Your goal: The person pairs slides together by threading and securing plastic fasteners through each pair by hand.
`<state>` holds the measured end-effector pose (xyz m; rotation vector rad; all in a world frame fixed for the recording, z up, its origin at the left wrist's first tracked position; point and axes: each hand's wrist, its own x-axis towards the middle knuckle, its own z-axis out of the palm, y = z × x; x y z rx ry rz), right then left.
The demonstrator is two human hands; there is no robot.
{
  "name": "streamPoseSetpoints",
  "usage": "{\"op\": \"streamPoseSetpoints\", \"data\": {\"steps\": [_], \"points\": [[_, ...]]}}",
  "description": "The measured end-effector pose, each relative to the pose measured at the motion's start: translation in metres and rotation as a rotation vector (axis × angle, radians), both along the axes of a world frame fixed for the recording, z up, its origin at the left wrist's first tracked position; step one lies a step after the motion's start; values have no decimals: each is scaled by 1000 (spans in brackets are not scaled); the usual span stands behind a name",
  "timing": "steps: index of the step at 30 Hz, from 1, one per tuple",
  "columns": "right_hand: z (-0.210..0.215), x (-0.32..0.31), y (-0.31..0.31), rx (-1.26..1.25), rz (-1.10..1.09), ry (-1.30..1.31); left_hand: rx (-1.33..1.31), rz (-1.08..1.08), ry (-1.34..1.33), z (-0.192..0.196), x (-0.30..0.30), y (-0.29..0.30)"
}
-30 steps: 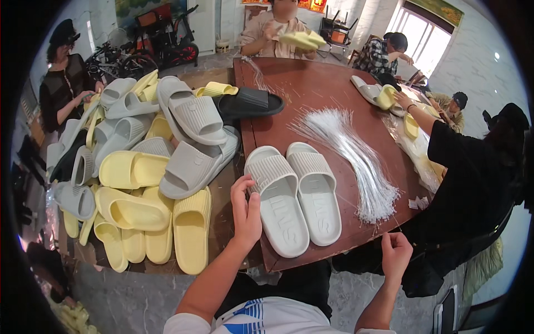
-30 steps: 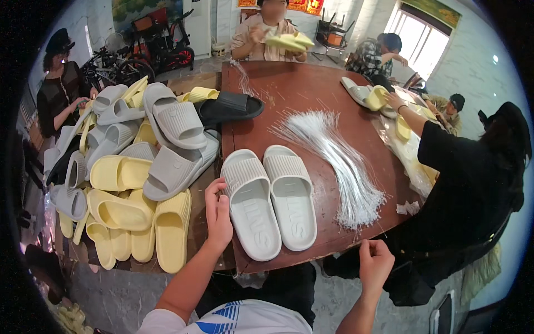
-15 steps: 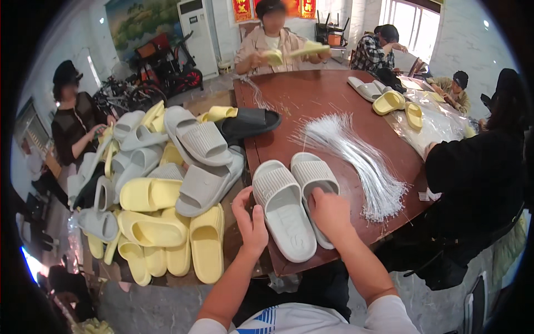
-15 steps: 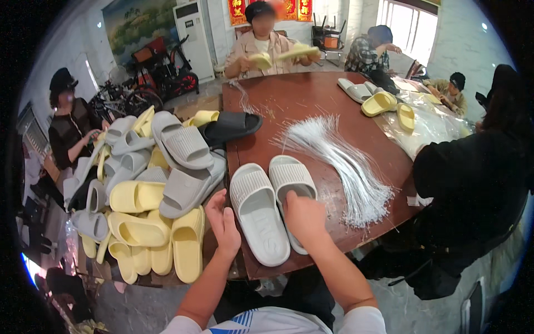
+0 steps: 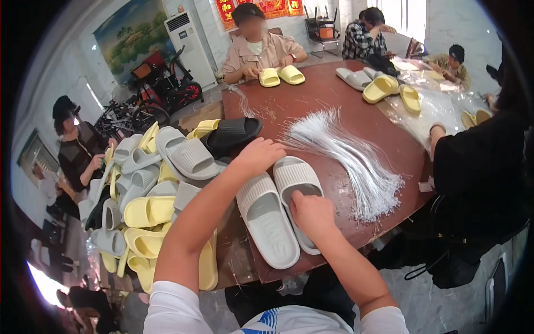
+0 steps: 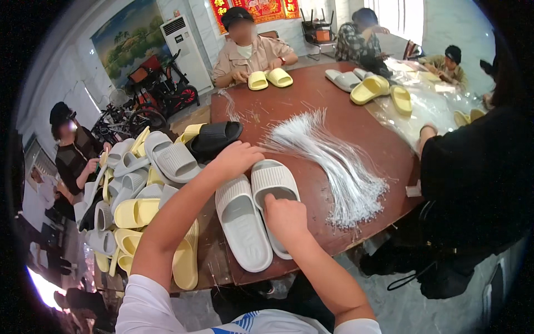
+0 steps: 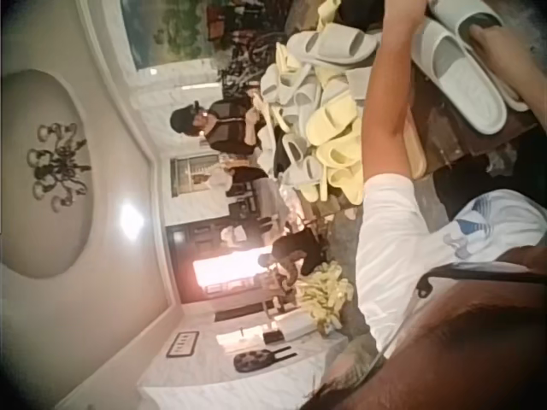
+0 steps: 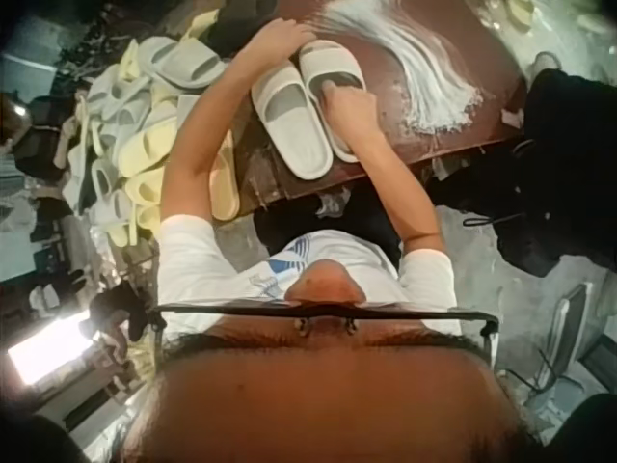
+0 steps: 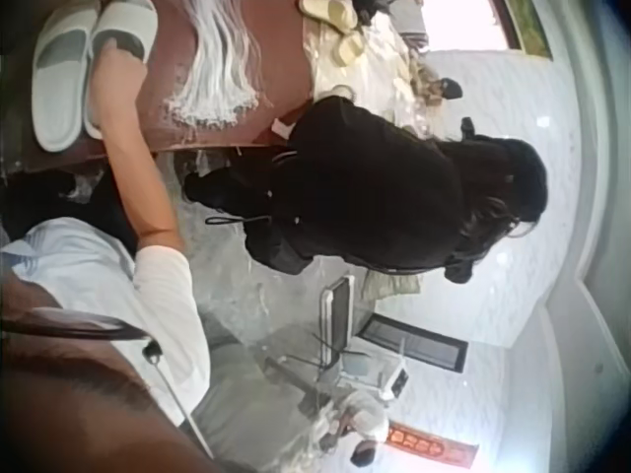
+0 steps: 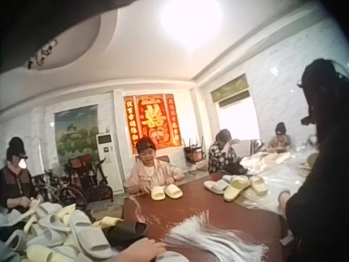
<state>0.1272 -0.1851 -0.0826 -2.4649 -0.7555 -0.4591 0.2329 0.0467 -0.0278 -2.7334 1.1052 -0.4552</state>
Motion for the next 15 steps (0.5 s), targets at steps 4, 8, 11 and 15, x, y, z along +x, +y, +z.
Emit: {"op": "streamPoseSetpoints", "data": {"steps": [4, 8, 11, 15], "points": [[5, 2, -4, 57, -4, 63, 246, 188, 51, 22, -6, 13], [5, 2, -6, 172, 10, 129, -185, 360, -27, 28, -39, 48], [9, 1, -16, 225, 91, 182, -777, 674, 316, 27, -55, 60], [11, 1, -22, 367, 162, 254, -1216, 876, 587, 11, -66, 47]]}}
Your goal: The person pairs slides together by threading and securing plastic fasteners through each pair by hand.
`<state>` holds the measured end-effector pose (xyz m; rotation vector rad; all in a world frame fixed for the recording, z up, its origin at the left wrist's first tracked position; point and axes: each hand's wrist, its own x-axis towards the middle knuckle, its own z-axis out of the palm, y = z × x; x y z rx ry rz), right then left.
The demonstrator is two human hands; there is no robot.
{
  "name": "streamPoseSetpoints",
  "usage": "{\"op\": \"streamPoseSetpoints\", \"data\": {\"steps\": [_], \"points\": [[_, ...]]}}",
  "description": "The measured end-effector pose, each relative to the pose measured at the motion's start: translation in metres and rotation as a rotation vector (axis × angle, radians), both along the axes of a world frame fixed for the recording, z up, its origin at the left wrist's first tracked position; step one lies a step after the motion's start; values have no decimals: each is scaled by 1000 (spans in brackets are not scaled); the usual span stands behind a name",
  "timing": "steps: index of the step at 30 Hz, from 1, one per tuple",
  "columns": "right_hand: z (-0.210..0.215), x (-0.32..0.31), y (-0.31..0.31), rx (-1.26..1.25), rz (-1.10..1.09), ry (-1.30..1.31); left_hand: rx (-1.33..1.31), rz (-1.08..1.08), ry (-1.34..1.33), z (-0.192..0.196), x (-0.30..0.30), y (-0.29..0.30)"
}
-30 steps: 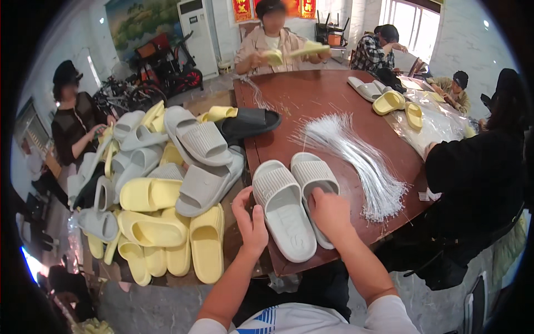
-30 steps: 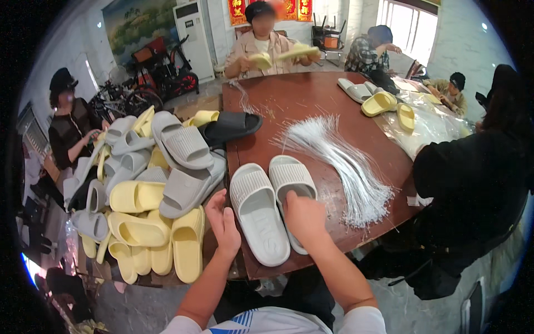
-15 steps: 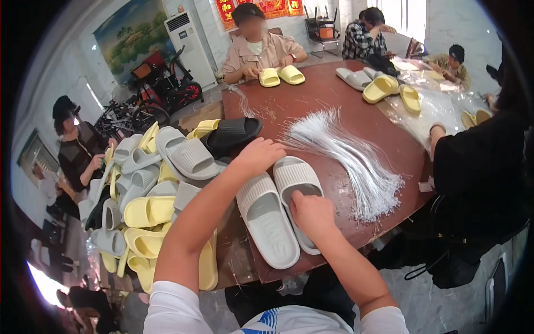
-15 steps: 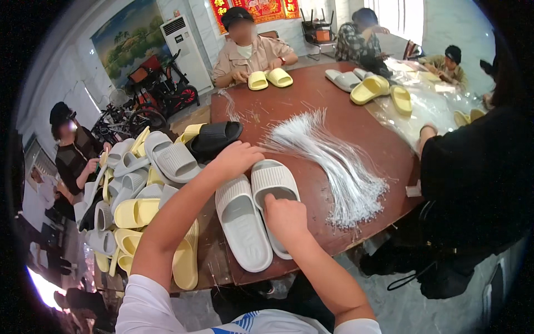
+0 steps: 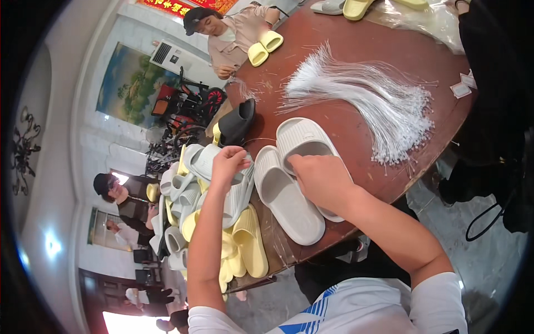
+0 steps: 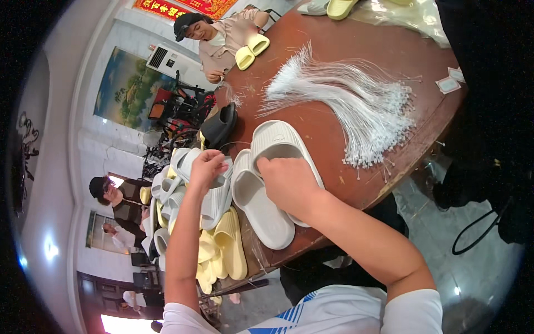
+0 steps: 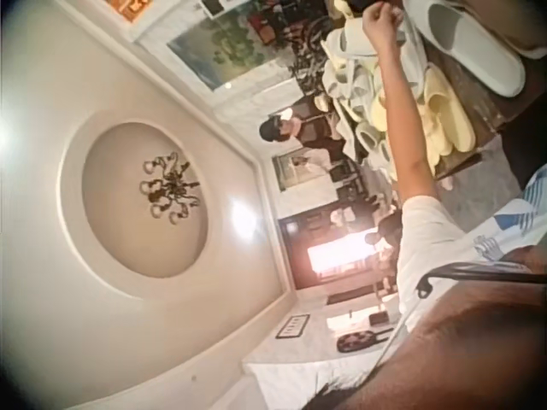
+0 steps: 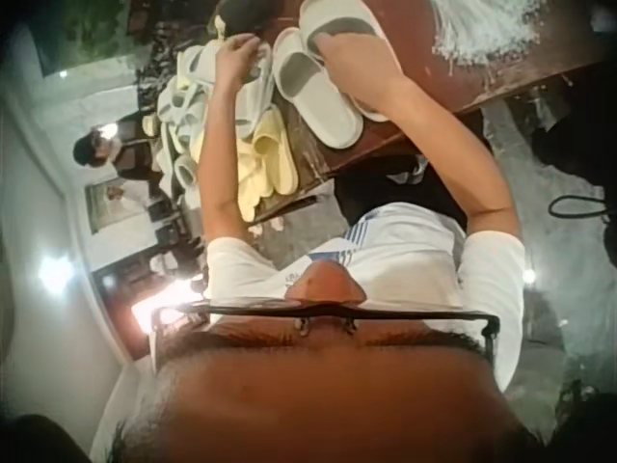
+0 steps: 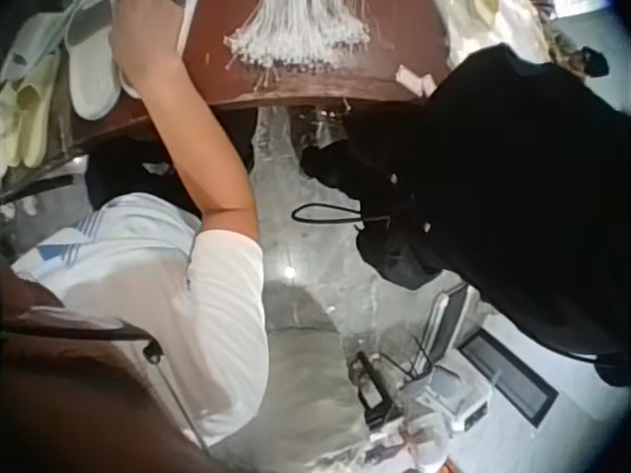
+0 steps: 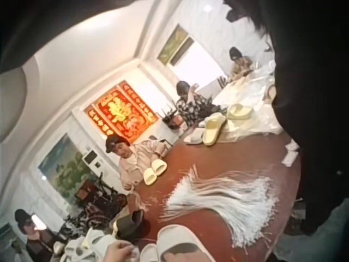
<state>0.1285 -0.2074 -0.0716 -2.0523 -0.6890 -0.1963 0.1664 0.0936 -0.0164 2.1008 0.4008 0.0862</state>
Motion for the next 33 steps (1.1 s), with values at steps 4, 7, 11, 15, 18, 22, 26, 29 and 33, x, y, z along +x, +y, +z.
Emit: {"op": "streamPoseSetpoints", "data": {"steps": [4, 7, 11, 15, 18, 22, 26, 29, 33], "points": [[-8, 0, 6, 161, 93, -9, -56, 5, 196, -15, -3, -13], [-11, -1, 11, 192, 158, -11, -79, -25, 246, -9, -8, -10], [-7, 0, 9, 272, 232, -33, 49, -51, 359, -2, -14, -18], [2, -6, 8, 211, 255, -105, 99, -69, 441, 6, -17, -23], [13, -19, 15, 31, 259, -144, 86, -80, 455, 9, -19, -24], [20, -40, 35, -229, 188, -181, 66, -122, 427, 8, -20, -27], [11, -41, 61, -186, 21, -233, 64, -156, 345, -3, -20, -31], [7, -38, 72, -153, -67, -231, 86, -125, 270, -13, -23, -26], [4, -38, 72, -197, -118, -258, -82, -149, 227, -14, -28, -28]]}}
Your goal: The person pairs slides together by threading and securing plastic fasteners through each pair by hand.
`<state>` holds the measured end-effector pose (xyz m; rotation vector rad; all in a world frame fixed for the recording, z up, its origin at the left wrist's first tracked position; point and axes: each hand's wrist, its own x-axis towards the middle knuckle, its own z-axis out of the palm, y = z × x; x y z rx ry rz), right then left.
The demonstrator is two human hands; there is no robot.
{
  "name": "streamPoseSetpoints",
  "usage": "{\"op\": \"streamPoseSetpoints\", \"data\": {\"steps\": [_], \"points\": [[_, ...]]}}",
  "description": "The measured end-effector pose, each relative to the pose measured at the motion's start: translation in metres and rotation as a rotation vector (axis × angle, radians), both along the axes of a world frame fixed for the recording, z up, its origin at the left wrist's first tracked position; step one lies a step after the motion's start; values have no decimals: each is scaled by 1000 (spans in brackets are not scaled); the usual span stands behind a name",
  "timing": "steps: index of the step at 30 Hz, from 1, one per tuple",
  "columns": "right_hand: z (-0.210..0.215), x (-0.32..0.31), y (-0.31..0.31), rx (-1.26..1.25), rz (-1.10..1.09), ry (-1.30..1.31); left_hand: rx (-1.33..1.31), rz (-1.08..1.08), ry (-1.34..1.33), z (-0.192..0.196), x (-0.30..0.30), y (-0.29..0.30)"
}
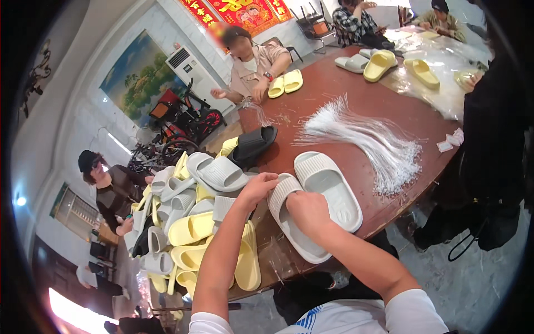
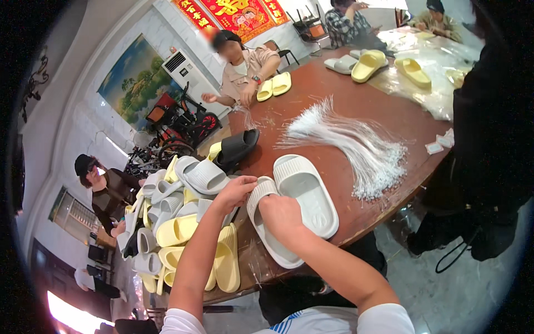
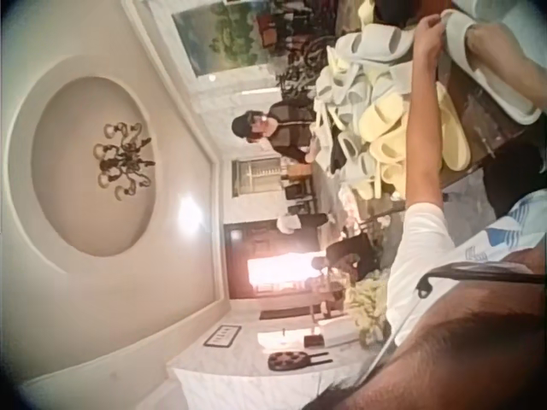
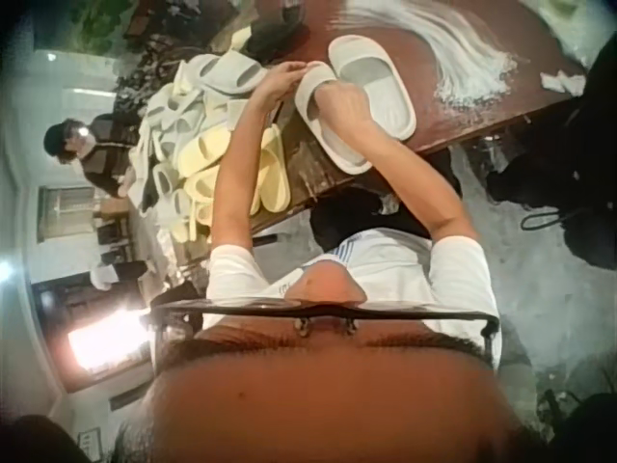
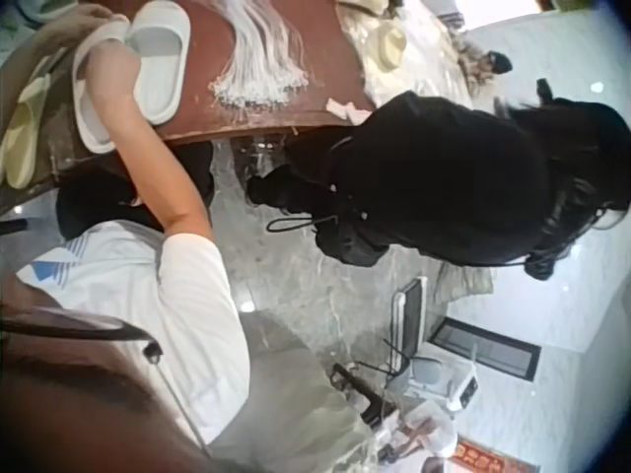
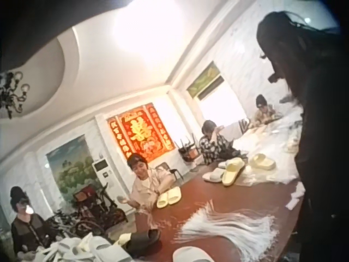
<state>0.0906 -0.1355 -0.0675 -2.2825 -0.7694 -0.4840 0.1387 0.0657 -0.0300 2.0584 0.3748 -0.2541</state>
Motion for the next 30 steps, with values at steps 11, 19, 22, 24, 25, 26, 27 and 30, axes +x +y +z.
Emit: {"op": "streamPoseSetpoints", "data": {"steps": [11, 19, 22, 24, 25, 26, 27, 30], "points": [[-1, 0, 0, -90, -38, -6, -158, -18, 31, -7, 1, 0], [13, 2, -4, -46, -48, 45, -121, 80, -131, -18, -10, -6], [45, 12, -28, -109, 41, 60, 153, 72, -851, -32, -20, -9], [73, 42, -53, -71, 119, 269, 124, -68, -742, 0, -36, -37], [92, 56, -63, -15, 220, 480, 126, -193, -630, 24, -54, -52], [105, 64, -68, 38, 330, 683, 131, -307, -523, 37, -62, -61], [104, 73, -72, 24, 334, 662, 129, -296, -547, 34, -59, -68], [82, 117, -74, 133, 512, 920, 394, -342, -659, 26, -49, -72]]}}
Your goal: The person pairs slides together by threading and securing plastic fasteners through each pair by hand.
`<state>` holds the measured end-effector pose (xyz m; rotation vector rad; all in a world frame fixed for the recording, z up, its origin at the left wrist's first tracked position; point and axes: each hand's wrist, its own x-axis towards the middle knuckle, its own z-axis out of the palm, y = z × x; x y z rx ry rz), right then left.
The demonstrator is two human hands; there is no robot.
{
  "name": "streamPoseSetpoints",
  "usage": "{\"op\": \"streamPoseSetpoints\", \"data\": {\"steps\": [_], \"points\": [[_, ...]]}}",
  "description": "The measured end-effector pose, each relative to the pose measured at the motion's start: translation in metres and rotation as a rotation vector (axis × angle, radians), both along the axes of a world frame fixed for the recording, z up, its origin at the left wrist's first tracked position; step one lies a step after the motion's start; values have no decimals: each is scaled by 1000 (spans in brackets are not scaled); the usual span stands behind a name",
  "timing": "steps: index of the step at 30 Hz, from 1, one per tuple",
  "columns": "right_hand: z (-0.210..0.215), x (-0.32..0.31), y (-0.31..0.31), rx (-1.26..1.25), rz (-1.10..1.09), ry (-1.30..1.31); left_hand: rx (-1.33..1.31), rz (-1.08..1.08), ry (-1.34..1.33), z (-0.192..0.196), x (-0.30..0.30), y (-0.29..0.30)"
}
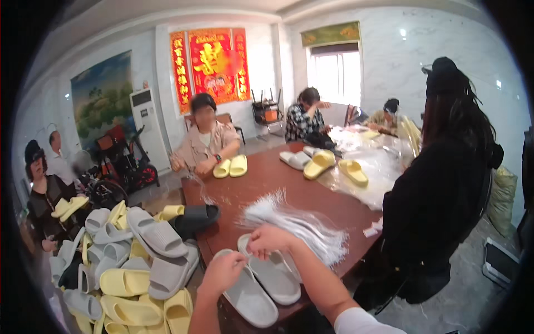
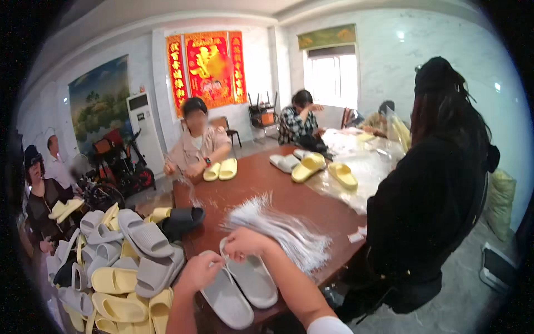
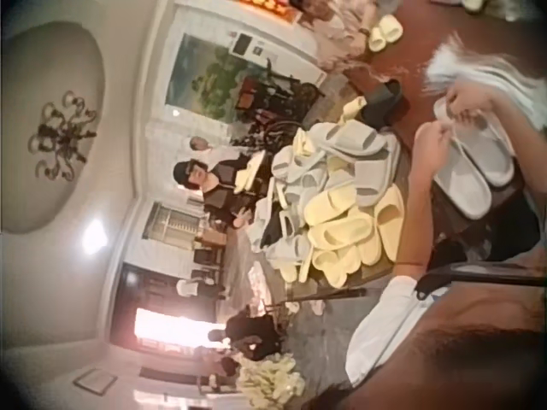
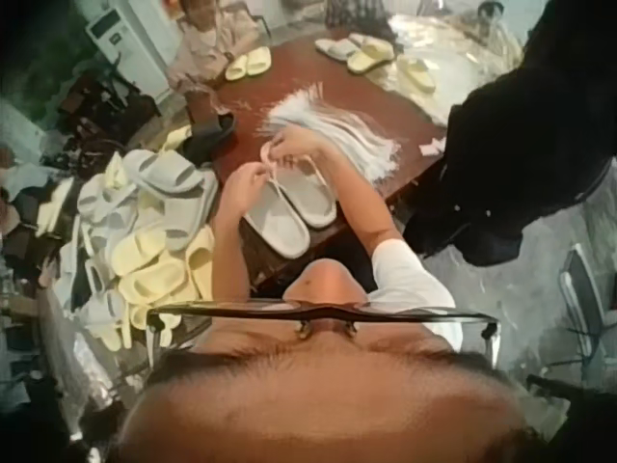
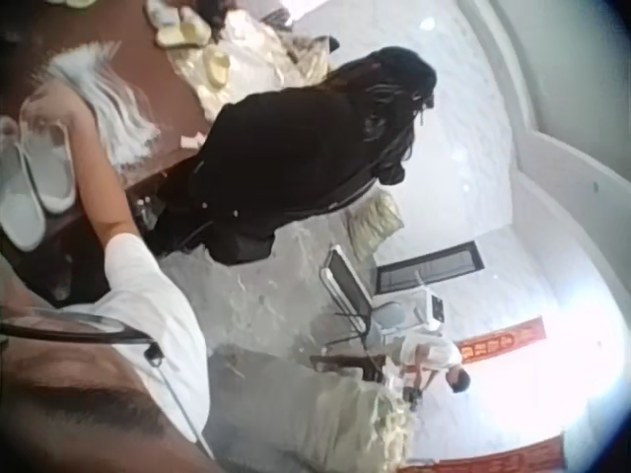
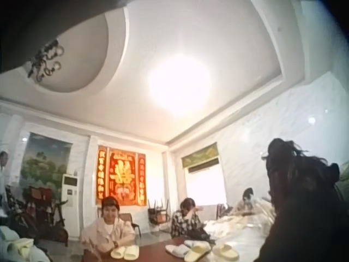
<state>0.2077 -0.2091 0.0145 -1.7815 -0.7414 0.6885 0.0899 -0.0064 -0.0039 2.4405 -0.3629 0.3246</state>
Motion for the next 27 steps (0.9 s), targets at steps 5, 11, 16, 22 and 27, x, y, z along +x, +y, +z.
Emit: {"op": "streamPoseSetpoints", "data": {"steps": [5, 11, 16, 22, 27], "points": [[-18, -5, 6, 159, -43, 140, 111, -18, 166, 14, 6, 4], [-33, 15, 6, 705, 16, 718, -53, 64, 71, 22, 17, 14], [-20, -9, 13, 860, -16, 819, -218, 35, 71, 13, 25, 24], [-27, -12, 20, 657, -318, 270, -369, -38, 98, 16, 29, 33], [-32, -12, 18, 632, -547, 90, -406, -34, 112, 16, 31, 25]]}}
